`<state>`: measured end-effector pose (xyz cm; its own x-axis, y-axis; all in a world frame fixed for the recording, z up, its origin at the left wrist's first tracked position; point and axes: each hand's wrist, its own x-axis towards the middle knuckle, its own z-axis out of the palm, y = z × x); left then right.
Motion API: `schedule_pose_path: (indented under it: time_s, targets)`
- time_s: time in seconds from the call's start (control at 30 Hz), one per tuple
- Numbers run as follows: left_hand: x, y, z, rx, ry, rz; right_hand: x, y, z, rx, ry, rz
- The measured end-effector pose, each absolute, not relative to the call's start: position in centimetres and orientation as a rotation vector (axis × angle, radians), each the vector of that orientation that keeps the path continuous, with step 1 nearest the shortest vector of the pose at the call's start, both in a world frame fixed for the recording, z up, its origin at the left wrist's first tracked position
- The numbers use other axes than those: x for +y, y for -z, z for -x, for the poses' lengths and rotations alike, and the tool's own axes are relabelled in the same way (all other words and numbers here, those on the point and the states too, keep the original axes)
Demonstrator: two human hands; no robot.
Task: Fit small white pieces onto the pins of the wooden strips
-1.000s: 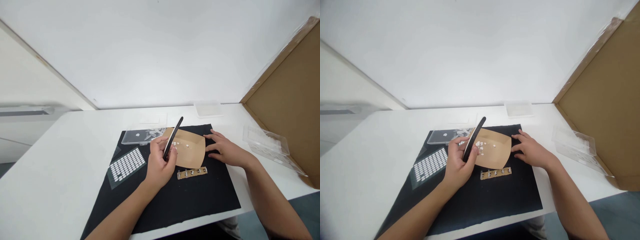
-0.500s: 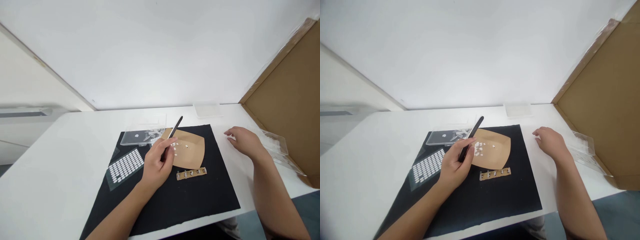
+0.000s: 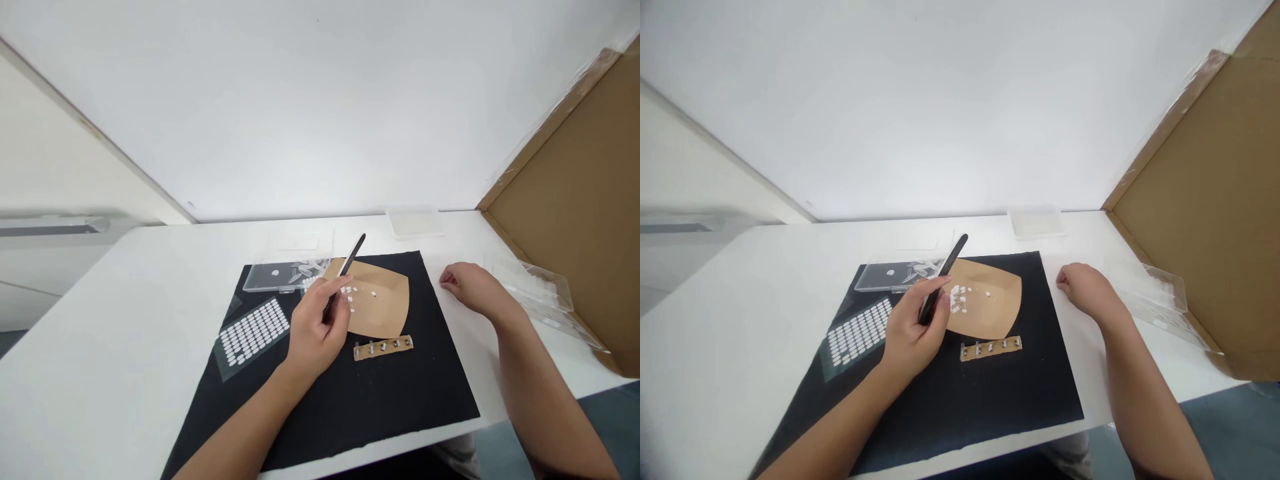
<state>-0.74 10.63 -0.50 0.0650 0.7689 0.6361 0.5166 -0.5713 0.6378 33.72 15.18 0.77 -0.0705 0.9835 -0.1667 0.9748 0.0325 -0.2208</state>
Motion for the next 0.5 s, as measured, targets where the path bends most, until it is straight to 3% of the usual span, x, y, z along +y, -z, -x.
schedule_pose_path:
  time_s: [0.5]
  targets:
    - [10.7,0.59,0.52,1.304,-1.51,-2.098,15.22,-0.29,-33.48,-2.098,-0.535,2.133]
